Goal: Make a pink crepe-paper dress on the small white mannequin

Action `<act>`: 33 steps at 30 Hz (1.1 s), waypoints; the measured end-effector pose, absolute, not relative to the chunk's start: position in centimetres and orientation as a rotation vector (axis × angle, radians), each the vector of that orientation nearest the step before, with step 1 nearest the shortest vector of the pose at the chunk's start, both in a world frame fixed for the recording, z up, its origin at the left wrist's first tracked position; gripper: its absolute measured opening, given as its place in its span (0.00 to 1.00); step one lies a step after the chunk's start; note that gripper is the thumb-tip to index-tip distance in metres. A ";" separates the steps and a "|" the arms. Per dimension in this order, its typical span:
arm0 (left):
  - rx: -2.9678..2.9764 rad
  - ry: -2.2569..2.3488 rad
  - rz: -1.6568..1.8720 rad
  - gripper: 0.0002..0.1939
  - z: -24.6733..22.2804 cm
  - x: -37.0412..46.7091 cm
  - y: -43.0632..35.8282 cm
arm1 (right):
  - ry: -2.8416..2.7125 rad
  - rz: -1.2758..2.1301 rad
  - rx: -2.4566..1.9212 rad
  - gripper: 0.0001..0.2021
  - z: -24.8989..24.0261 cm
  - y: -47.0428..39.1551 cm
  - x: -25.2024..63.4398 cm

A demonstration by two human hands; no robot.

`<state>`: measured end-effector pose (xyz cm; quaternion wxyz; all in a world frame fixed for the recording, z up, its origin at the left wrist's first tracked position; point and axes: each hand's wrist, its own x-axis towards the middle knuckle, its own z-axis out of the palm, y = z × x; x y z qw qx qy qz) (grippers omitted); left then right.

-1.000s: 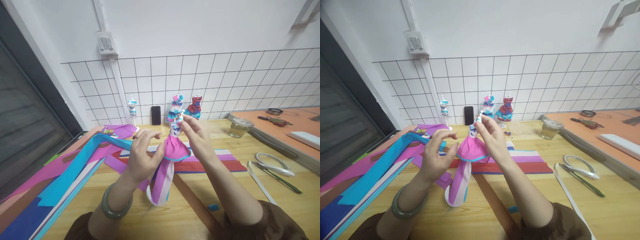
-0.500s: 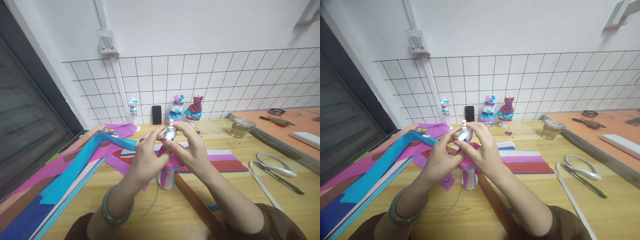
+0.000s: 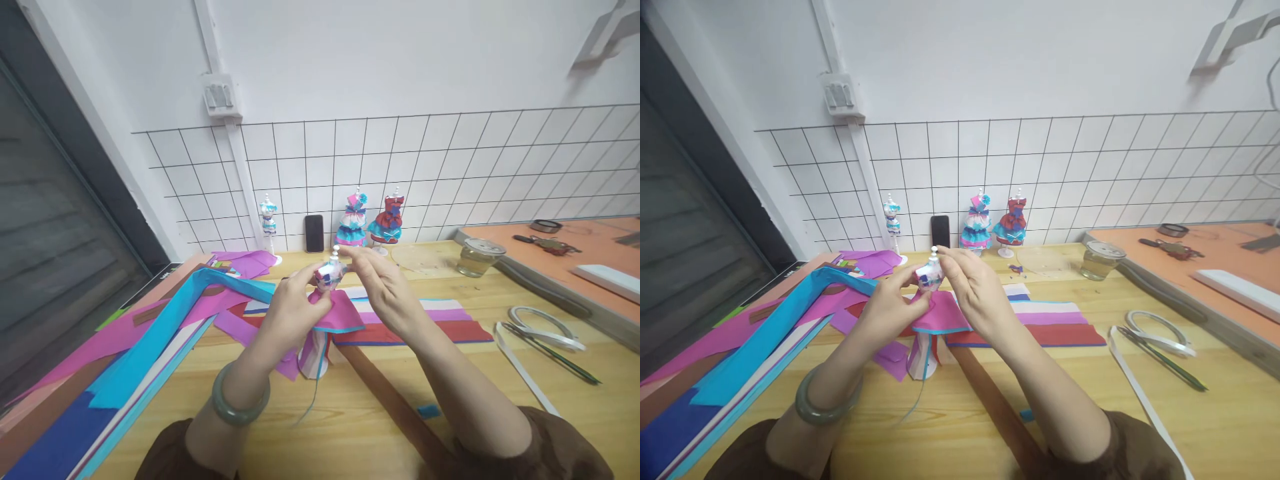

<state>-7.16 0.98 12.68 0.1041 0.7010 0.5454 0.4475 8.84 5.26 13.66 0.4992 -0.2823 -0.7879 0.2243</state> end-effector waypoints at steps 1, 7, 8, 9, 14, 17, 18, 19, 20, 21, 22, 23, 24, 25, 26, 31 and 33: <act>2.076 1.585 1.318 0.19 12.7 -7.3 1.0 | -1.915 0.522 -0.711 0.19 13.8 5.5 8.9; 2.044 1.567 1.306 0.11 13.2 -8.4 1.1 | -2.044 0.374 -0.865 0.23 15.2 7.3 10.7; 2.024 1.563 1.308 0.12 13.3 -8.6 1.1 | -2.081 0.355 -0.899 0.23 15.3 7.5 11.4; 2.000 1.560 1.309 0.12 13.4 -8.9 1.1 | -2.120 0.340 -0.942 0.23 15.1 7.5 12.2; 1.871 1.605 1.324 0.13 13.7 -10.0 1.3 | -2.303 0.338 -1.273 0.20 11.9 7.8 18.7; 1.814 1.630 1.325 0.16 13.9 -10.3 1.4 | -2.369 0.244 -1.492 0.17 9.1 8.2 24.5; 1.795 1.644 1.325 0.17 14.0 -10.4 1.4 | -2.354 0.169 -1.614 0.17 8.3 8.2 26.6; 1.779 1.656 1.325 0.17 14.1 -10.4 1.3 | -2.317 0.085 -1.759 0.16 7.5 8.2 28.7; 1.765 1.670 1.323 0.17 14.2 -10.4 1.3 | -2.278 0.052 -1.851 0.16 6.8 8.1 30.6; 1.749 1.684 1.320 0.17 14.3 -10.4 1.2 | -2.242 0.027 -1.921 0.15 6.2 7.9 32.4; 1.738 1.692 1.312 0.17 14.4 -10.4 1.1 | -2.213 0.009 -1.982 0.15 5.6 7.6 34.0; 1.727 1.700 1.300 0.16 14.6 -10.3 1.1 | -2.186 -0.001 -2.034 0.15 5.1 7.3 35.3; 1.716 1.710 1.287 0.16 14.7 -10.2 1.0 | -2.162 -0.012 -2.079 0.14 4.6 7.0 36.4; 1.704 1.723 1.279 0.16 14.8 -10.0 0.9 | -2.138 -0.025 -2.119 0.14 4.1 6.6 37.3; 1.694 1.737 1.276 0.16 14.9 -9.9 0.9 | -2.108 -0.042 -2.157 0.14 3.6 6.3 38.0; 1.695 1.801 1.284 0.16 15.0 -9.7 0.9 | -1.975 -0.140 -2.252 0.15 1.5 6.0 39.4; 1.720 1.822 1.257 0.16 15.0 -9.8 0.9 | -1.987 -0.142 -2.227 0.16 0.9 6.4 39.3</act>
